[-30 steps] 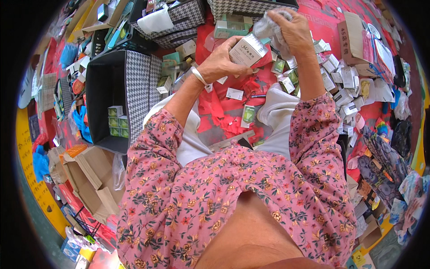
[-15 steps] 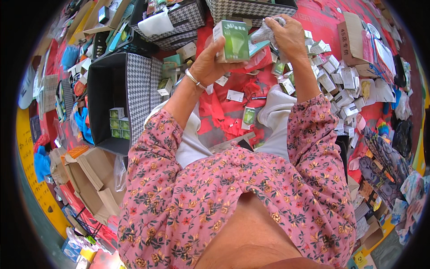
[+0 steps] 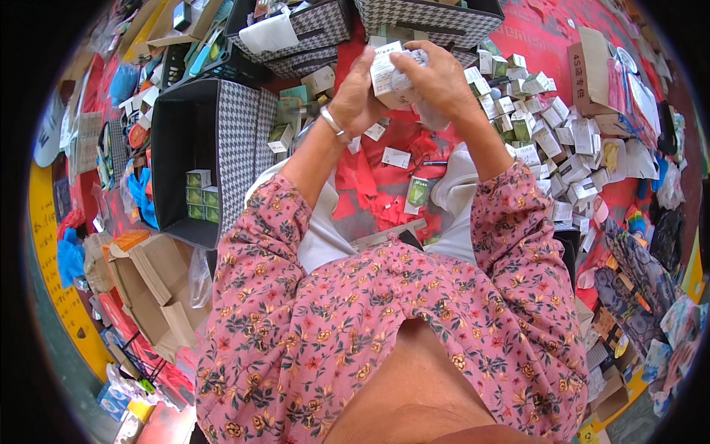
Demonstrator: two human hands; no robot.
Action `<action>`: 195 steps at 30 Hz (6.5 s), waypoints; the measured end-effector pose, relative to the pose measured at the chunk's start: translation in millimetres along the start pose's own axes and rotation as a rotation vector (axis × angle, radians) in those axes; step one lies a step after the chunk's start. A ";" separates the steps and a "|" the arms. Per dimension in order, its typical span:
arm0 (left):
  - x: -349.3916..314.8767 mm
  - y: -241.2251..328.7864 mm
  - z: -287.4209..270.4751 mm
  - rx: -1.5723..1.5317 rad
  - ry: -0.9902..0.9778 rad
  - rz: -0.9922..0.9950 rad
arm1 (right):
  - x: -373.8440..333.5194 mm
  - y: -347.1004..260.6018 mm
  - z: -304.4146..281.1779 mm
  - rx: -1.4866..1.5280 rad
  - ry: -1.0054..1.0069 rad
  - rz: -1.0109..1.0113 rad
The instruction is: The person sits on the floor and wipes individual small boxes with a cloth before placing them into a larger bin.
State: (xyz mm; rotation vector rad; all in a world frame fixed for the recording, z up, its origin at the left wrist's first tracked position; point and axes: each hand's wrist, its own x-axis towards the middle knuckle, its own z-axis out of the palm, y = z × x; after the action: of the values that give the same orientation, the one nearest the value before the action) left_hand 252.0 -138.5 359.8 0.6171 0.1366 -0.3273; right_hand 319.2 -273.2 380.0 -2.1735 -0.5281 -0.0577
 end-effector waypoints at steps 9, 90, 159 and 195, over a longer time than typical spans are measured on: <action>5.7 -1.6 -15.2 0.634 0.096 0.247 | 7.1 4.1 -11.0 0.441 -0.084 0.305; 7.8 -6.4 -37.0 -0.336 0.153 -0.010 | -24.9 -32.0 17.6 -0.233 0.003 -0.834; -1.9 26.8 -21.0 -0.036 -0.104 0.269 | -15.6 7.9 -15.0 1.601 -0.518 0.888; -6.4 22.1 -5.2 1.207 0.157 0.777 | -3.2 16.2 -32.3 0.884 0.002 0.524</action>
State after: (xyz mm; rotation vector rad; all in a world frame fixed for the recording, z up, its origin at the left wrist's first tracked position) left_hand 253.4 -116.9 369.1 1.8160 -0.1827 0.4611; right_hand 327.3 -307.8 387.0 -1.3725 0.0542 0.3890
